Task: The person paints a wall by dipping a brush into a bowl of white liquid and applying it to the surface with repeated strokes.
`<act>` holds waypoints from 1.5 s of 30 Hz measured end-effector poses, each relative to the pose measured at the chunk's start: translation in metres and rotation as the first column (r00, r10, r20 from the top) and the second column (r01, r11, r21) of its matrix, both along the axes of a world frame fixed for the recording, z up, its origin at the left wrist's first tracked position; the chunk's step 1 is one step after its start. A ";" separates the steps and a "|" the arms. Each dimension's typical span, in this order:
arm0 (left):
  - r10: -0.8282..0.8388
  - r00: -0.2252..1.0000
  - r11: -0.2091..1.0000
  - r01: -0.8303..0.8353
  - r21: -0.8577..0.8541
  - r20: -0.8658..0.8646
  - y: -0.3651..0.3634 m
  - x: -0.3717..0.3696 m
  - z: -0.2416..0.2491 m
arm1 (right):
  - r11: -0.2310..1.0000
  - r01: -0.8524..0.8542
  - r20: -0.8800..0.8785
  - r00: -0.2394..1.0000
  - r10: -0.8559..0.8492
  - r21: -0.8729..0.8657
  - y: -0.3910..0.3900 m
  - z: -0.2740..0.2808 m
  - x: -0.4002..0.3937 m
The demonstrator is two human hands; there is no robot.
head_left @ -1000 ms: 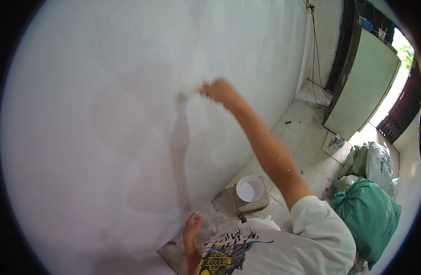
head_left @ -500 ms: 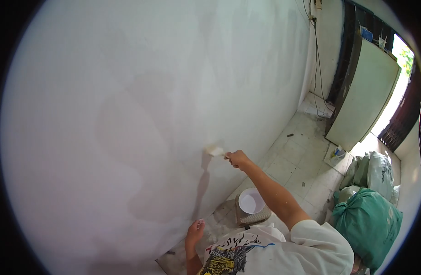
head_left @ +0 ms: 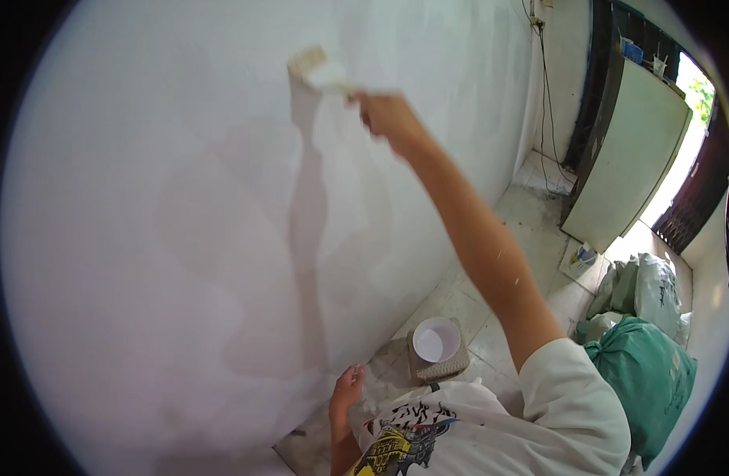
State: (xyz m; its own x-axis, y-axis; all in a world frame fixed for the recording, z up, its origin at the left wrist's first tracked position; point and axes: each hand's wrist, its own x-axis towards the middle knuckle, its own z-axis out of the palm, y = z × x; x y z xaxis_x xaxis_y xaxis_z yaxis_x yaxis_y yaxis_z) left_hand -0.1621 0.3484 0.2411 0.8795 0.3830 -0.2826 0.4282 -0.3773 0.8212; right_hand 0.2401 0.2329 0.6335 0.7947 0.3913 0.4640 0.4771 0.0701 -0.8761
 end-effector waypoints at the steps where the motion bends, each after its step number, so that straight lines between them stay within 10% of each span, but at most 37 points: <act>1: -0.007 1.000 1.000 0.007 -0.011 -0.001 -0.001 -0.001 -0.002 | 0.999 -0.046 -0.062 0.997 0.047 0.020 -0.001 -0.052 -0.014; 6: -0.036 0.999 0.999 0.036 -0.024 -0.011 -0.007 0.002 -0.018 | 0.903 -0.171 -0.655 0.742 -0.144 -0.393 0.004 -0.391 -0.071; 8: -0.092 0.996 0.995 0.091 -0.032 -0.022 -0.019 -0.004 -0.017 | 0.627 0.034 -0.136 0.966 -0.221 -0.778 -0.003 -0.623 -0.081; 12: -0.104 0.990 0.993 0.097 -0.074 -0.095 -0.029 0.018 0.001 | 0.861 -0.056 -0.549 0.791 -0.272 -0.506 -0.094 -0.547 -0.164; 16: -0.098 0.972 0.995 0.089 -0.055 -0.214 -0.061 0.014 -0.075 | 0.499 -0.034 -0.301 0.832 -0.465 -0.866 -0.151 -0.535 -0.164; 25: -0.474 0.858 0.806 0.513 0.296 -0.196 -0.126 0.076 -0.262 | 0.347 -0.125 -0.258 0.892 -0.370 -0.929 -0.155 -0.680 -0.150; 35: -0.418 0.816 0.754 0.557 0.348 -0.400 -0.146 0.103 -0.308 | 0.265 -0.234 -0.306 0.911 -0.277 -0.935 -0.132 -0.765 -0.157; 45: -0.457 0.782 0.758 0.591 0.275 -0.423 -0.143 0.108 -0.304 | 0.248 -0.206 -0.280 0.907 -0.313 -0.946 -0.150 -0.730 -0.166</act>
